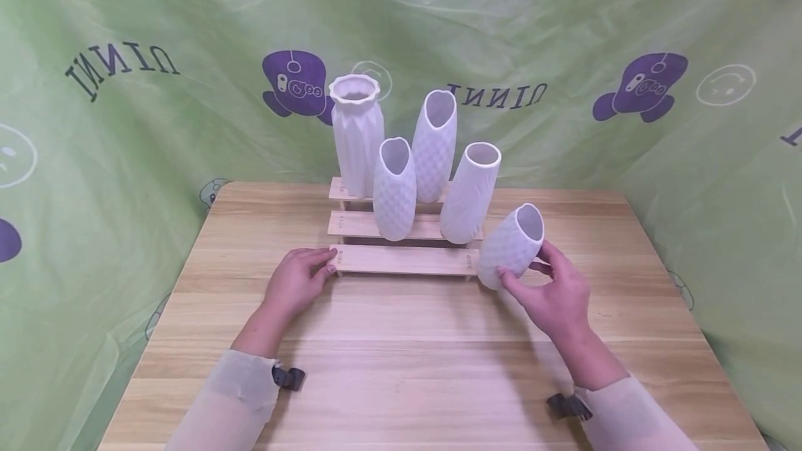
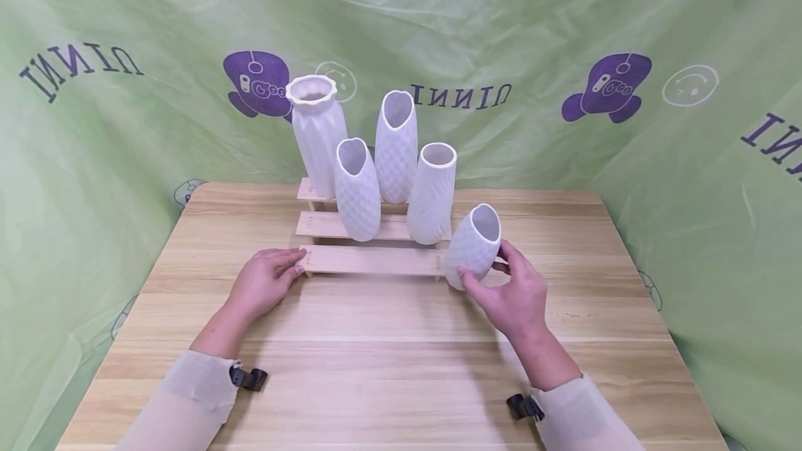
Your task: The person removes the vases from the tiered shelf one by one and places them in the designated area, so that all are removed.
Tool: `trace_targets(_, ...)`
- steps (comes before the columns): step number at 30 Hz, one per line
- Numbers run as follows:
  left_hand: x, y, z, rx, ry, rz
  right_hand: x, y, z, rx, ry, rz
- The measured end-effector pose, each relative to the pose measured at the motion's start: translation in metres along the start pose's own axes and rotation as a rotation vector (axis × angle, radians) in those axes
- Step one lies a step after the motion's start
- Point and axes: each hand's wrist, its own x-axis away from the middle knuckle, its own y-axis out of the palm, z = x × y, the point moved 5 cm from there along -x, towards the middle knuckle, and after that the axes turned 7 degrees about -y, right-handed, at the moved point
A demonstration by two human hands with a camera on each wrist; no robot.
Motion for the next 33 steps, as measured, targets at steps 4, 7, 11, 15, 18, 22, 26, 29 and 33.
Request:
trace_targets(4, 0.000, 0.000, -0.001, -0.002, -0.001, 0.000, -0.002, -0.001, 0.005, -0.019, 0.008, 0.004)
trace_targets(7, 0.000, 0.001, -0.001, -0.003, -0.005, -0.002, -0.005, -0.001, 0.008, -0.019, 0.013, 0.006)
trace_targets(11, -0.001, 0.000, -0.001, 0.001, -0.013, -0.005, -0.007, 0.000, 0.012, -0.005, 0.035, 0.000)
trace_targets(15, -0.002, 0.001, -0.002, -0.003, -0.011, -0.010, -0.008, 0.000, 0.016, 0.010, 0.058, -0.007)
trace_targets(18, -0.002, 0.001, -0.002, -0.008, -0.003, -0.012, -0.009, 0.001, 0.019, 0.009, 0.080, -0.014)
trace_targets(22, -0.002, 0.002, -0.002, -0.010, 0.004, -0.006, -0.010, 0.002, 0.023, 0.018, 0.108, -0.027)
trace_targets(26, -0.002, 0.002, -0.002, -0.008, 0.004, -0.004, -0.011, 0.003, 0.028, 0.062, 0.138, -0.042)
trace_targets(29, -0.001, 0.002, -0.003, -0.004, -0.001, -0.008, -0.010, 0.004, 0.033, 0.088, 0.162, -0.050)
trace_targets(33, -0.001, 0.002, -0.003, 0.001, -0.008, -0.008, -0.010, 0.006, 0.041, 0.095, 0.193, -0.056)
